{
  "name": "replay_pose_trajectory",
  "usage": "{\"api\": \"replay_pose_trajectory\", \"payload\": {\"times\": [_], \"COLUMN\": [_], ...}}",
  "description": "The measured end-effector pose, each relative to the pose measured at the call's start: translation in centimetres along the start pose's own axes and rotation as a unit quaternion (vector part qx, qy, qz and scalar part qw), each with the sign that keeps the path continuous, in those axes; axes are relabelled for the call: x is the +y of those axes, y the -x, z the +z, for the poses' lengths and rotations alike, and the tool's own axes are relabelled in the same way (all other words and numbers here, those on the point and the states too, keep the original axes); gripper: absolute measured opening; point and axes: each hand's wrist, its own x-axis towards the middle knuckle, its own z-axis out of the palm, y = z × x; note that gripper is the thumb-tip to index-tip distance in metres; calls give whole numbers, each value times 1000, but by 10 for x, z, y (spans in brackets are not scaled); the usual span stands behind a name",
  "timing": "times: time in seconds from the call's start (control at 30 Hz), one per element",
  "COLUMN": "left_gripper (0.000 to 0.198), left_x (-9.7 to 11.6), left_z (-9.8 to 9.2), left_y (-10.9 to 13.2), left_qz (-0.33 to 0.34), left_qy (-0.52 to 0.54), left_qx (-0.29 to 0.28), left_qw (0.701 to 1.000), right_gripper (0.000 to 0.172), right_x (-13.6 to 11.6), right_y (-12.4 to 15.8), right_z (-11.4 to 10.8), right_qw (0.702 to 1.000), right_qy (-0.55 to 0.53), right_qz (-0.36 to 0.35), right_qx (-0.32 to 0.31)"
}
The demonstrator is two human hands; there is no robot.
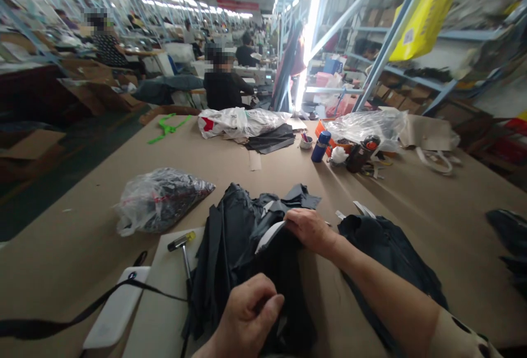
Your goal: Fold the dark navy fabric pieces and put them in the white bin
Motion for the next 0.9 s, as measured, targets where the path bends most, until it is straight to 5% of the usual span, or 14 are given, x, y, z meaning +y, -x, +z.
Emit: {"api": "replay_pose_trajectory", "payload": {"times": [0.13, 0.27, 0.33, 0.47, 0.57, 0.63, 0.8, 0.9], "left_gripper": [30, 29, 37, 46, 47, 46, 37, 35], "left_x": [-15, -20, -9, 18, 18, 8, 2, 25], "left_z": [0, -6, -9, -9, -7, -9, -30, -46], "left_y": [-8, -10, -8, -10, -16, -21, -17, 4], "left_qz": [-203, -281, -276, -238, -242, -249, -249, -276], "left_qy": [76, 177, 227, 345, 439, 479, 516, 503], "left_qx": [29, -9, 28, 114, 125, 117, 89, -69], "left_qw": [976, 943, 933, 901, 857, 834, 815, 816], "right_gripper": [19, 28, 29, 30, 26, 24, 19, 23], "right_x": [-30, -34, -37, -54, -72, -82, -85, -61], "right_y": [-9, -16, -17, -14, -3, 9, 35, 33], "right_z": [-34, -48, -47, -28, -3, 13, 22, 7], "right_qw": [996, 960, 916, 777, 726, 742, 854, 864], "right_qy": [-73, -254, -379, -605, -661, -646, -507, -487], "right_qz": [30, 87, 113, 172, 189, 180, 111, 114], "right_qx": [31, 79, 65, 33, 22, -14, -29, 56]}}
